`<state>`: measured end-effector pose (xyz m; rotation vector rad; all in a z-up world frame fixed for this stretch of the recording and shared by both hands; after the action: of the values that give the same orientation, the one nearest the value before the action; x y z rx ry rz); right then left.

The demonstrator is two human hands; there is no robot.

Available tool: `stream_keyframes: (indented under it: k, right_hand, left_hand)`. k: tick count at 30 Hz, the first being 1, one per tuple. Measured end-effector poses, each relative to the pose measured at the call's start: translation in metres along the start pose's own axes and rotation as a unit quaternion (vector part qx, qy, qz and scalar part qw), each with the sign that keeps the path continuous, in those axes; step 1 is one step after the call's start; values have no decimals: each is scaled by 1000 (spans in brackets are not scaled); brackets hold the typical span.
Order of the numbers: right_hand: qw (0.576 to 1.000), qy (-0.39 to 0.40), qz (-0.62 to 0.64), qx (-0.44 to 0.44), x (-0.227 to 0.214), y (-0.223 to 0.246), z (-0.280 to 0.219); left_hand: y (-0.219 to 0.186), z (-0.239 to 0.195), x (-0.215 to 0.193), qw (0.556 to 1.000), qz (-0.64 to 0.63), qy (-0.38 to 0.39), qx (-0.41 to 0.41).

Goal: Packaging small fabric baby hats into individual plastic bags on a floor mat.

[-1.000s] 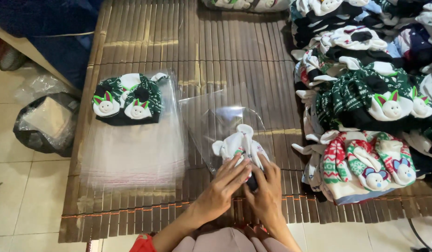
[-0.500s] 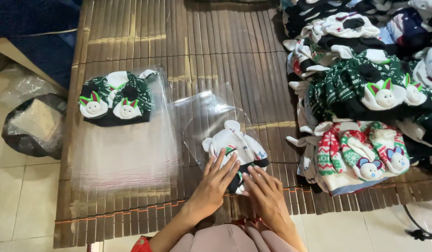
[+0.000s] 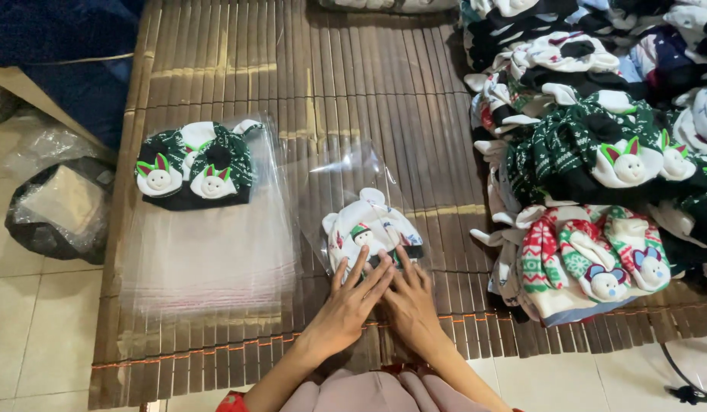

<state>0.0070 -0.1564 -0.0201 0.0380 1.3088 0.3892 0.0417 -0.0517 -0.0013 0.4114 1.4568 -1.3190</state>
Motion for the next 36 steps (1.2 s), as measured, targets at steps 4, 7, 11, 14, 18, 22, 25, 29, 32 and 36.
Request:
stream_keyframes:
  k: [4,7,11,14,18,22,25,29,32,36]
  right_hand:
    - [1000,-15,18,7,7,0,19]
    - [1000,-18,-21,-2,16,-1,34]
    - [999,-27,-23,-13,22,-3,54]
    - [999,-34,-24,-7,31,-9,67]
    - [994,-50,-92,7,44,-15,81]
    - [991,-73,-113,8,30,-5,85]
    - [991,-79,-111,-10,25,-2,73]
    - [995,42,83,-27,1,2,36]
    - [988,55,140,-22,-30,-5,8]
    - [961,-91,222,135,-49,-56,-23]
  left_hand:
    - [3,-2,2,1000,-9,-6,7]
    - [6,-5,8,1000,0,-6,10]
    - [4,-6,0,999,-22,-22,7]
    - [0,-6,-7,1000,-7,-26,14]
    - [-1,-8,-11,999,-12,-26,13]
    - [1,-11,-10,999,-18,-27,11]
    - [3,-13,-7,1000,-5,-23,7]
    - [12,-23,-6,999,-5,-48,-3]
    - [24,-35,4,999,-4,-49,5]
    - [31,-46,4,999,-23,-8,30]
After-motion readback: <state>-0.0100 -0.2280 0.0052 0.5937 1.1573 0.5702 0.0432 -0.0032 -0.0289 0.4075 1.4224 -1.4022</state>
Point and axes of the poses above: each hand's wrist, its own z-axis towards the middle knuckle, its own x-axis out of the palm, y = z × x, the point moved 7 cm from there along z, towards the middle knuckle, and after that the axes turned 5 degrees about y, right-handed, at the moved point
